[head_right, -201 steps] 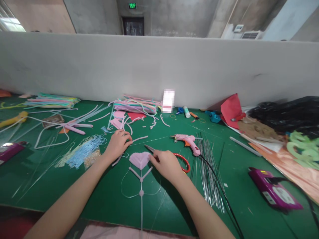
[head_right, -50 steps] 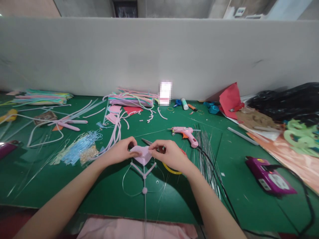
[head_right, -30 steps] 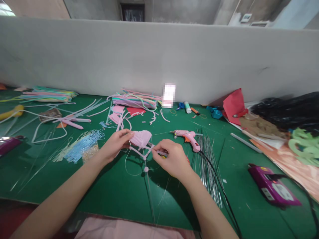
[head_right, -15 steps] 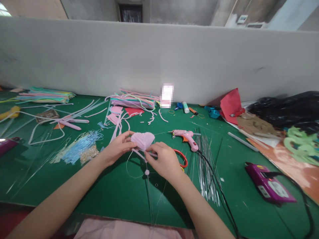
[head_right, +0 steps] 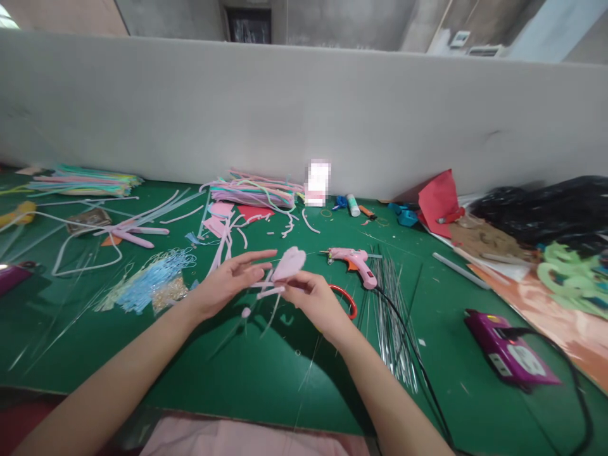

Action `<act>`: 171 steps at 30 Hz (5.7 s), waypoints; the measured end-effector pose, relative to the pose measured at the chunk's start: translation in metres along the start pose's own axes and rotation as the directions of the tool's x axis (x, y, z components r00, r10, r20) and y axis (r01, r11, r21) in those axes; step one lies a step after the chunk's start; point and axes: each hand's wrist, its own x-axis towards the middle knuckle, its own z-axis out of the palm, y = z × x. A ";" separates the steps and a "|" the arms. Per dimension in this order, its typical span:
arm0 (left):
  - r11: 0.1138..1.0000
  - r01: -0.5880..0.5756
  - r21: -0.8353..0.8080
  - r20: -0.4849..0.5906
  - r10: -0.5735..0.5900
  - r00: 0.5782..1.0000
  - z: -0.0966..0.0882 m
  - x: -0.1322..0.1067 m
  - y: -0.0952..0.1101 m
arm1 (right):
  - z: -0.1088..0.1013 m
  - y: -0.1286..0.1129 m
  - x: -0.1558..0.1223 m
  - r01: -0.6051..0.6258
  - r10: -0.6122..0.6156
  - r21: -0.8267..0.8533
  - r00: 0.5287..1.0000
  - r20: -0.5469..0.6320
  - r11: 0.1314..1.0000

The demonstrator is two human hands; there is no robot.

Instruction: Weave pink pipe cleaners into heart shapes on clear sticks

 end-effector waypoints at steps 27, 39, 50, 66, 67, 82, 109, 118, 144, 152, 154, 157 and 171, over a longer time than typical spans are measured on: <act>0.950 0.205 -0.237 -0.014 -0.214 0.977 -0.006 0.003 0.006 | -0.031 0.000 0.008 0.252 -0.356 -0.535 0.929 -0.098 0.806; 0.975 0.193 -0.110 -0.017 -0.196 0.980 -0.004 0.005 -0.003 | -0.011 0.014 0.010 0.110 -0.137 -0.200 0.983 -0.126 0.974; 0.988 0.152 0.023 -0.077 -0.150 0.986 0.000 0.005 -0.006 | -0.010 0.010 0.007 0.136 -0.128 -0.116 0.989 0.073 0.984; 0.976 0.190 0.104 -0.073 -0.183 0.980 0.006 0.005 -0.010 | -0.008 0.013 0.008 0.070 -0.070 -0.005 0.995 0.073 0.998; 0.978 0.189 0.085 -0.082 -0.182 0.980 0.006 0.005 -0.010 | -0.009 0.012 0.009 0.082 -0.083 0.005 0.993 0.079 0.997; 0.984 0.158 0.087 -0.293 -0.127 0.948 0.005 0.008 -0.012 | -0.003 0.009 0.006 0.342 -0.618 -0.803 0.785 -0.042 0.488; 0.926 0.153 0.346 -0.251 -0.066 0.966 0.002 0.007 -0.007 | 0.014 0.017 0.003 0.248 -0.632 -0.814 0.755 -0.177 0.525; 0.927 0.172 0.332 -0.259 -0.085 0.962 0.000 0.008 -0.004 | 0.012 0.011 0.007 0.410 -0.760 -0.896 0.633 0.147 0.169; 0.932 0.195 0.307 -0.215 -0.132 0.968 -0.004 0.008 -0.005 | 0.000 -0.004 0.000 0.525 -0.701 -0.846 0.637 0.320 0.091; 0.921 0.181 0.345 -0.241 -0.100 0.965 -0.007 0.009 -0.011 | 0.001 -0.012 -0.008 0.576 -0.709 -0.747 0.675 0.203 0.334; 0.928 0.188 0.322 -0.235 -0.114 0.965 -0.006 0.008 -0.010 | 0.004 -0.015 -0.009 0.598 -0.698 -0.683 0.693 0.178 0.419; 0.955 0.198 0.221 -0.185 -0.159 0.970 -0.005 0.007 -0.006 | 0.003 -0.019 -0.008 0.560 -0.697 -0.656 0.714 0.072 0.506; 0.968 0.172 0.182 -0.091 -0.158 0.983 -0.003 0.005 -0.003 | -0.013 -0.010 -0.001 0.521 -0.615 -0.741 0.766 0.187 0.423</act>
